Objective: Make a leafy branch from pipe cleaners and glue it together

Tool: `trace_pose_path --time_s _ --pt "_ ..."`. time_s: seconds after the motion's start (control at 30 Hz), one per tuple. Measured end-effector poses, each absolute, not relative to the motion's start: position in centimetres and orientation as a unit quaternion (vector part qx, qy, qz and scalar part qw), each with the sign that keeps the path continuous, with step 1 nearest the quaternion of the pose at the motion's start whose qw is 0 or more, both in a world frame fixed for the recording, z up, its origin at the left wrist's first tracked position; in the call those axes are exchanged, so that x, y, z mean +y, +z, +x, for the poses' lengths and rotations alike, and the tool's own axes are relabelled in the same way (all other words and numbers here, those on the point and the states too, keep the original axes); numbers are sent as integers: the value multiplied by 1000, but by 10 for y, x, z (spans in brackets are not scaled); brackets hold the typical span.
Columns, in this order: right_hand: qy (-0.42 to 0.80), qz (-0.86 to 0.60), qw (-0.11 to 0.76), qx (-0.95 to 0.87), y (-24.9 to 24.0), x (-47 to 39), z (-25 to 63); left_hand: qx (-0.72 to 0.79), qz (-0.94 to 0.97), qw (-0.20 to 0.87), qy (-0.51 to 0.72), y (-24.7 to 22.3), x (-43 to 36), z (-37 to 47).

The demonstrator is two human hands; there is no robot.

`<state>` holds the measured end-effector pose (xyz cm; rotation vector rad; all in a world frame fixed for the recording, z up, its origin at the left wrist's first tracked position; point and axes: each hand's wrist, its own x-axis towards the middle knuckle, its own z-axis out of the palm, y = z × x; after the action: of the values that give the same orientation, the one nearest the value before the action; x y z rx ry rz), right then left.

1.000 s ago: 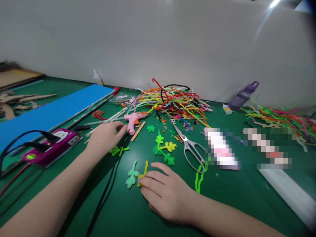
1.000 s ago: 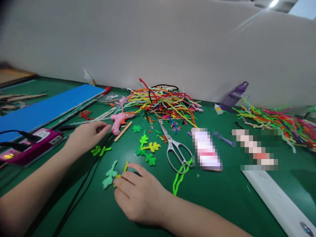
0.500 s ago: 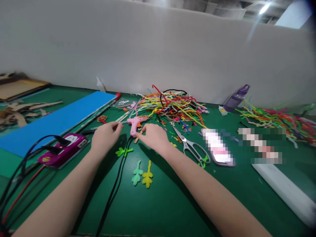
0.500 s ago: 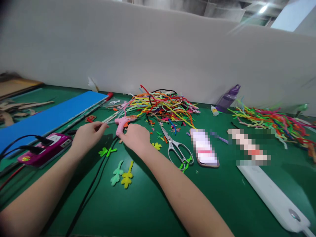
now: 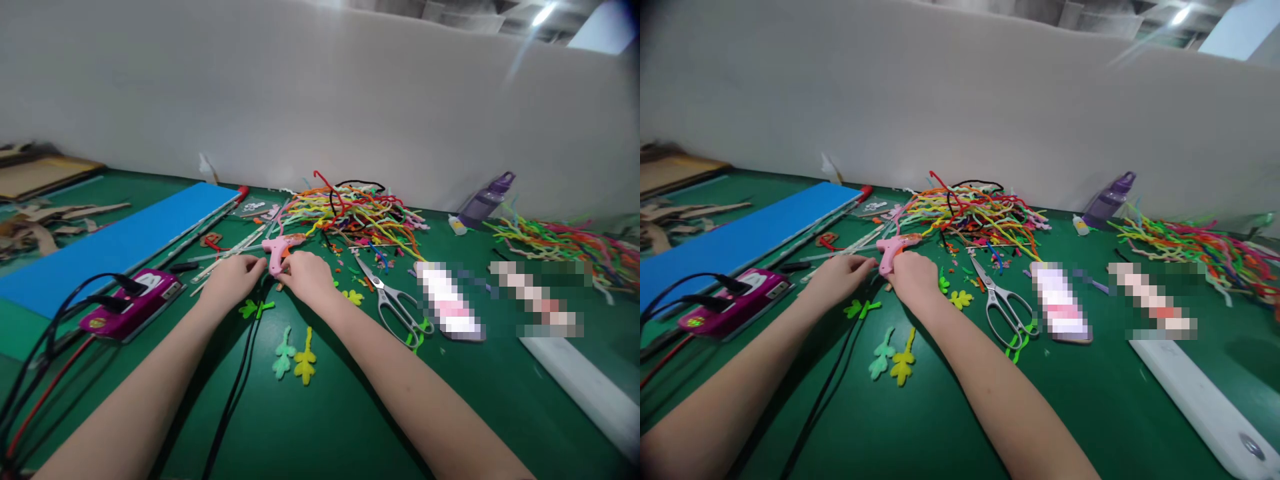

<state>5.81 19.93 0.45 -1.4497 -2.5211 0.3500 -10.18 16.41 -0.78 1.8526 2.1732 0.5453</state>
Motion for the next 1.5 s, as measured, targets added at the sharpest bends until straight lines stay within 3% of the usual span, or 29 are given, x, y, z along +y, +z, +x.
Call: trace_pose_path --time_s 0.37,0.8,1.07,1.2,1.37,1.5 --pt "137 -464 138 -864 0 205 58 717 604 239 253 -7 166 -99" --pt "98 -421 240 -869 19 192 68 661 430 356 502 -8 160 -95" --pt "126 -418 293 -851 25 180 67 547 331 498 585 -3 159 -88" --pt "214 -415 355 -810 23 176 65 523 302 504 618 0 159 -86" --pt "457 -363 471 -662 17 176 59 499 311 483 648 6 155 -81" --pt "585 -323 494 -556 19 172 58 496 315 480 651 10 152 -78"
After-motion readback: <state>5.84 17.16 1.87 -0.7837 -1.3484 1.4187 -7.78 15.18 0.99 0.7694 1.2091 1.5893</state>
